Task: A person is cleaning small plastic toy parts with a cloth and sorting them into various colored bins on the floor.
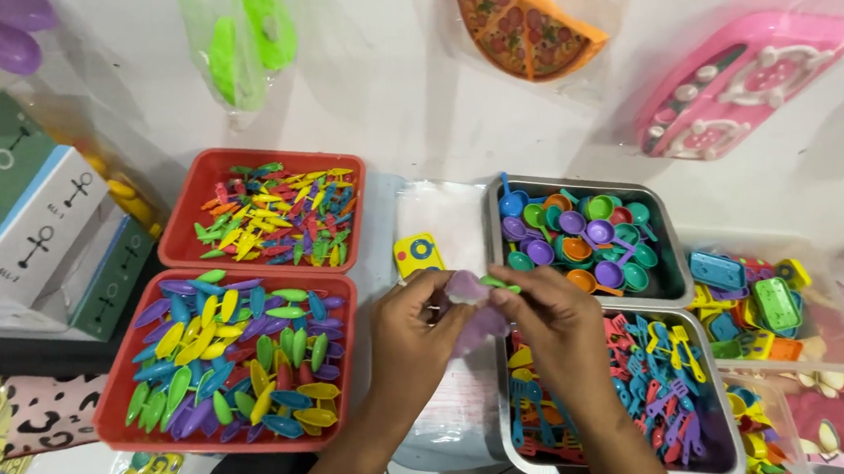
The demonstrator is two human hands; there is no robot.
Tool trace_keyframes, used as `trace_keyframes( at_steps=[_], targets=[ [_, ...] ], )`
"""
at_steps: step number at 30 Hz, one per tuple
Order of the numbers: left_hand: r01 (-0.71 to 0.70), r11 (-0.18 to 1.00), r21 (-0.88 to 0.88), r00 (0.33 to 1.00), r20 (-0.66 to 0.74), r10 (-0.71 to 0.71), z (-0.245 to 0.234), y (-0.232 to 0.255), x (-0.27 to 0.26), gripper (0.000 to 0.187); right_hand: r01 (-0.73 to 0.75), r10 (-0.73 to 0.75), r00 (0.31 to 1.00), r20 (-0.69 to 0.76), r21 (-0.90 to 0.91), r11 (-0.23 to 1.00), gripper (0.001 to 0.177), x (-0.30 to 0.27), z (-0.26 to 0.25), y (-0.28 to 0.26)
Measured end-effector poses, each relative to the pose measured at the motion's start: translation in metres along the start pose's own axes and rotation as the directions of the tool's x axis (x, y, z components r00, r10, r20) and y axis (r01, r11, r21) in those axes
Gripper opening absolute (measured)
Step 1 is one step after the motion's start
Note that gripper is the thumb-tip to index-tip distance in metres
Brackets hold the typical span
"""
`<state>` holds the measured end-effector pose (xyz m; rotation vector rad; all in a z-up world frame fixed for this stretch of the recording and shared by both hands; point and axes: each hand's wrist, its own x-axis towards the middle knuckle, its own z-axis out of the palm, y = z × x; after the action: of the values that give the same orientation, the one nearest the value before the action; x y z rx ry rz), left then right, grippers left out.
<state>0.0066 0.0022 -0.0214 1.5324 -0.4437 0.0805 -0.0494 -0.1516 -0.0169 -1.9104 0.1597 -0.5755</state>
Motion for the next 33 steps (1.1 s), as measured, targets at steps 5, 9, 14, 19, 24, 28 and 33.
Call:
trace_keyframes(
  at_steps=[5,9,14,19,24,28,33],
  targets=[
    [-0.067,0.993,0.098,0.992,0.113,0.055,-0.004,0.002,0.004,0.025,0.059,-0.051,0.997,0.06,-0.143,0.988,0.026,-0.003,0.003,-0.007],
    [-0.087,0.995,0.048,0.989,0.123,0.08,-0.004,0.005,0.003,0.027,-0.057,0.052,0.997,0.056,0.08,0.995,0.03,-0.005,0.004,-0.001],
    [-0.046,0.999,-0.013,0.996,0.076,0.046,-0.005,0.001,0.006,0.024,-0.055,0.046,0.997,0.061,0.167,0.984,0.021,0.0,-0.003,-0.002],
    [0.336,0.673,-0.659,0.823,-0.143,-0.55,-0.008,-0.006,0.023,0.005,-0.014,0.012,0.977,-0.212,-0.011,1.0,0.018,0.011,-0.013,0.016],
    [0.221,0.147,-0.964,0.599,0.015,-0.801,-0.032,-0.024,0.044,0.059,-0.067,0.044,0.995,-0.093,-0.25,0.966,0.015,0.014,-0.01,0.015],
    [0.249,0.248,-0.936,0.661,-0.023,-0.75,-0.046,-0.02,0.047,0.068,0.041,0.026,0.994,0.104,-0.592,0.805,0.013,0.026,0.009,-0.006],
    [0.253,0.455,-0.854,0.732,-0.139,-0.667,-0.05,-0.009,0.043,0.037,0.219,0.019,0.956,0.294,-0.752,0.622,0.01,0.076,0.033,0.03]
  ],
)
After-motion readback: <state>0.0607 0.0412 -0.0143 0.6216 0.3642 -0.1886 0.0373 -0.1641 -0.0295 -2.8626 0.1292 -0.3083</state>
